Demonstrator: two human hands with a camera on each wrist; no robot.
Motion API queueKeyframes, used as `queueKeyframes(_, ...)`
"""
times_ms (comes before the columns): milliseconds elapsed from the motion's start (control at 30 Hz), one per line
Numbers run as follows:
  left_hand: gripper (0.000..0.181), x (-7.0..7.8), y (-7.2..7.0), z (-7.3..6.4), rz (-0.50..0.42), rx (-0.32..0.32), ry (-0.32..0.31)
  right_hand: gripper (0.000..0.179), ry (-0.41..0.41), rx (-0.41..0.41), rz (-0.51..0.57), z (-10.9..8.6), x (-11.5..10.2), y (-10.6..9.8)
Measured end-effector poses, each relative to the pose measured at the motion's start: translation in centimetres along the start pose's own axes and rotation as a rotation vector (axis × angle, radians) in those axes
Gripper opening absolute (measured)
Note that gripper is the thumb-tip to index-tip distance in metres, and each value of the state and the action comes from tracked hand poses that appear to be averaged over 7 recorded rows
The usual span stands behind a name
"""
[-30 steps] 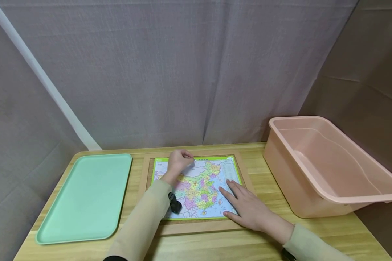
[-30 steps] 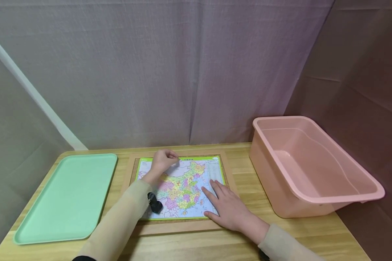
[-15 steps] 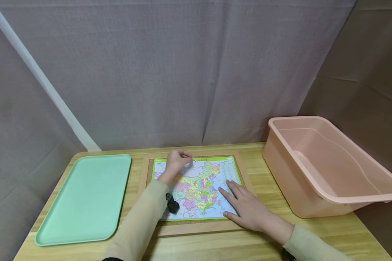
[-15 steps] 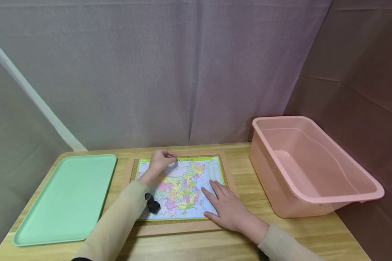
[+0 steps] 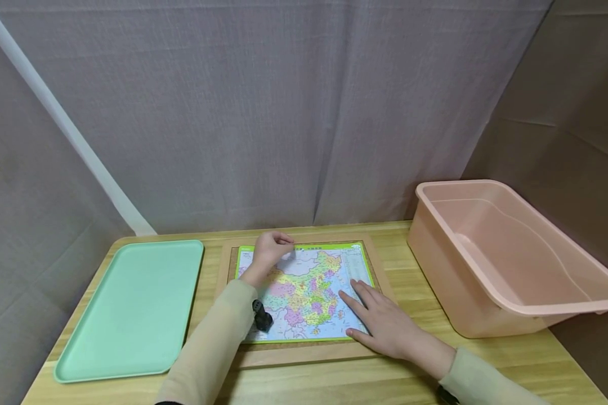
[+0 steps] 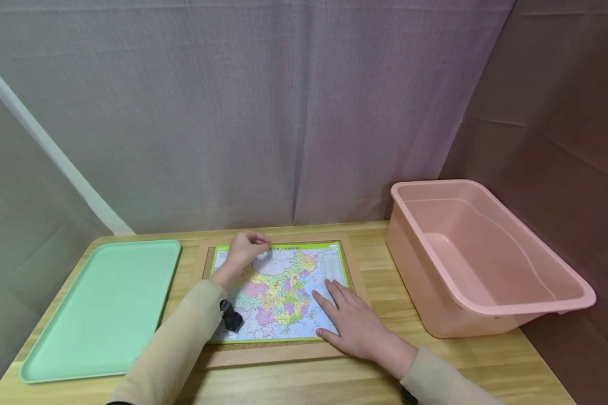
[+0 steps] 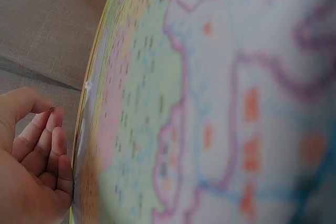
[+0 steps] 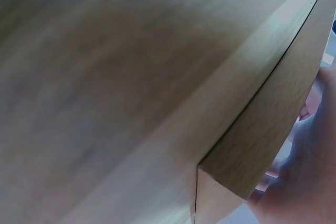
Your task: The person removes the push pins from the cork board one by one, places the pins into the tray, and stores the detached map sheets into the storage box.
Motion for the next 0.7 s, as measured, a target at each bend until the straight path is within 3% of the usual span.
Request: queueKeyframes(700, 0.007, 0.3, -1.9, -0.3, 0.034, 0.031, 0.003, 0.073, -0.003, 0.008, -0.007, 0.0, 0.0, -0.1)
Point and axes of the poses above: each hand's wrist, its own z-axis towards the middle knuckle, its own y-axis out of the palm, x = y × z, the point moved 7 cm from there along z, towards the middle knuckle, and after that the axes turned 8 degrees about -z, right-handed, at the moved point
